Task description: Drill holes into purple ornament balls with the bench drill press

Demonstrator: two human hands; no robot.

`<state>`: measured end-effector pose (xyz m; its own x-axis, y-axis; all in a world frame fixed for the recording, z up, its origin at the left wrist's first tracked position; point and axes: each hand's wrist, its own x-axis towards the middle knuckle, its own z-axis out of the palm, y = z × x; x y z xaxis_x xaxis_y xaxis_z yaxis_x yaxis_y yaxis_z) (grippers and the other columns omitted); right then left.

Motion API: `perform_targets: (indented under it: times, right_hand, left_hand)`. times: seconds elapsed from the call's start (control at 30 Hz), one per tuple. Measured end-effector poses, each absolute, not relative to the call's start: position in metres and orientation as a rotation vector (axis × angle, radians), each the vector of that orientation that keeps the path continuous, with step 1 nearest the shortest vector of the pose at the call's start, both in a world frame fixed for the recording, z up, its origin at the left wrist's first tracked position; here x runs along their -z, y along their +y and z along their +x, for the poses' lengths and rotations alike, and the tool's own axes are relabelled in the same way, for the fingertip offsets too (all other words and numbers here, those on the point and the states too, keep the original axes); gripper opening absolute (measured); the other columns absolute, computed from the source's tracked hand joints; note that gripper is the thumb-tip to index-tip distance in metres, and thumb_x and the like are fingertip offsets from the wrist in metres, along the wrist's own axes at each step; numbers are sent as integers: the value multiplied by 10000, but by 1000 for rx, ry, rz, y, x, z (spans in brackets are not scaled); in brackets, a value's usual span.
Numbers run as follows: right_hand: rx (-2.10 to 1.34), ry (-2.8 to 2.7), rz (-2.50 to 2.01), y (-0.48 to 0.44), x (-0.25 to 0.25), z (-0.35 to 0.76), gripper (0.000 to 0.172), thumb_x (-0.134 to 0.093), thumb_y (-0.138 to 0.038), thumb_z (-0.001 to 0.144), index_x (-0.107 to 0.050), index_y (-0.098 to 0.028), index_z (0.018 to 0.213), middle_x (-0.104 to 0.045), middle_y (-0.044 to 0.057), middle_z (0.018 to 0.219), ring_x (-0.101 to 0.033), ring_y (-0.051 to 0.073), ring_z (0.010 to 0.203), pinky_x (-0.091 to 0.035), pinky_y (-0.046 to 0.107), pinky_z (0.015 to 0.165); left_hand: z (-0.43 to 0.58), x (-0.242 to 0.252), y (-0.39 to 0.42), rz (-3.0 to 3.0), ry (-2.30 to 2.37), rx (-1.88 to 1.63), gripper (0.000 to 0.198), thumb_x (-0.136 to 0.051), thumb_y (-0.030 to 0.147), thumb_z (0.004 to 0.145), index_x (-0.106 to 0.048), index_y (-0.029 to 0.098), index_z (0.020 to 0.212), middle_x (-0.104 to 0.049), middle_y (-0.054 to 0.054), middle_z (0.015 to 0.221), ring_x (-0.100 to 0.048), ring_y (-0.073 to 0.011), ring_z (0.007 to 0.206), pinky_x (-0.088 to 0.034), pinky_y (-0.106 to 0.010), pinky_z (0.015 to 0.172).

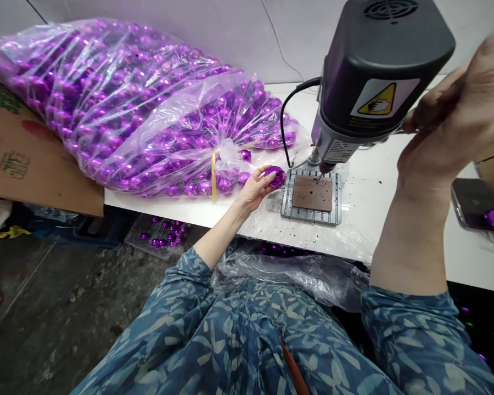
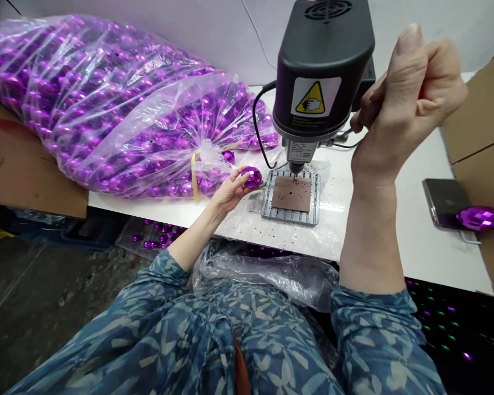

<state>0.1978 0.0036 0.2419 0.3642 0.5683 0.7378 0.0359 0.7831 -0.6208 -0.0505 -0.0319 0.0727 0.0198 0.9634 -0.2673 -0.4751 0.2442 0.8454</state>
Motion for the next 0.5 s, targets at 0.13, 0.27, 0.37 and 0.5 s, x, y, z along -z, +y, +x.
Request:
perform_targets:
  times: [0.13, 0.27, 0.37, 0.5]
  right_hand:
    - [-351, -1178, -635, 3, -244, 195, 792, -658, -856, 704, -205, -205, 688, -276, -67, 502, -319, 36, 421, -213, 266, 424]
    - [-338, -1178, -642, 5, -244, 196, 808, -589, -917, 678, -172, -225, 706, -266, -80, 495, -291, 34, 400, -228, 276, 408]
    - [-339, -1183, -684, 4, -243, 196, 810, -563, -934, 670, -179, -222, 709, -296, -82, 497, -325, 40, 409, -219, 267, 409]
    - [-338, -1176, -678, 2, -243, 196, 809, -560, -949, 663, -216, -218, 706, -280, -79, 503, -346, 48, 421, -214, 263, 413]
  left_hand:
    - [-23, -48, -31, 868, 1015, -1257, 352, -832, 355, 979, -679, 219, 1264, -804, -81, 1297, -750, -233, 1334, -527, -456, 1279]
    - [-1, -31, -19, 1216, 1097, -1163, 343, -691, 400, 1072, -586, 248, 1361, -746, -112, 1468, -704, -220, 1411, -503, -446, 1290]
    - [7, -23, -12, 1355, 1132, -1063, 334, -614, 425, 1106, -537, 263, 1388, -734, -112, 1482, -701, -215, 1410, -524, -447, 1269]
    - [13, -18, -9, 1437, 1117, -1025, 389, -582, 500, 1119, -511, 262, 1418, -709, -114, 1500, -688, -218, 1419, -535, -418, 1245]
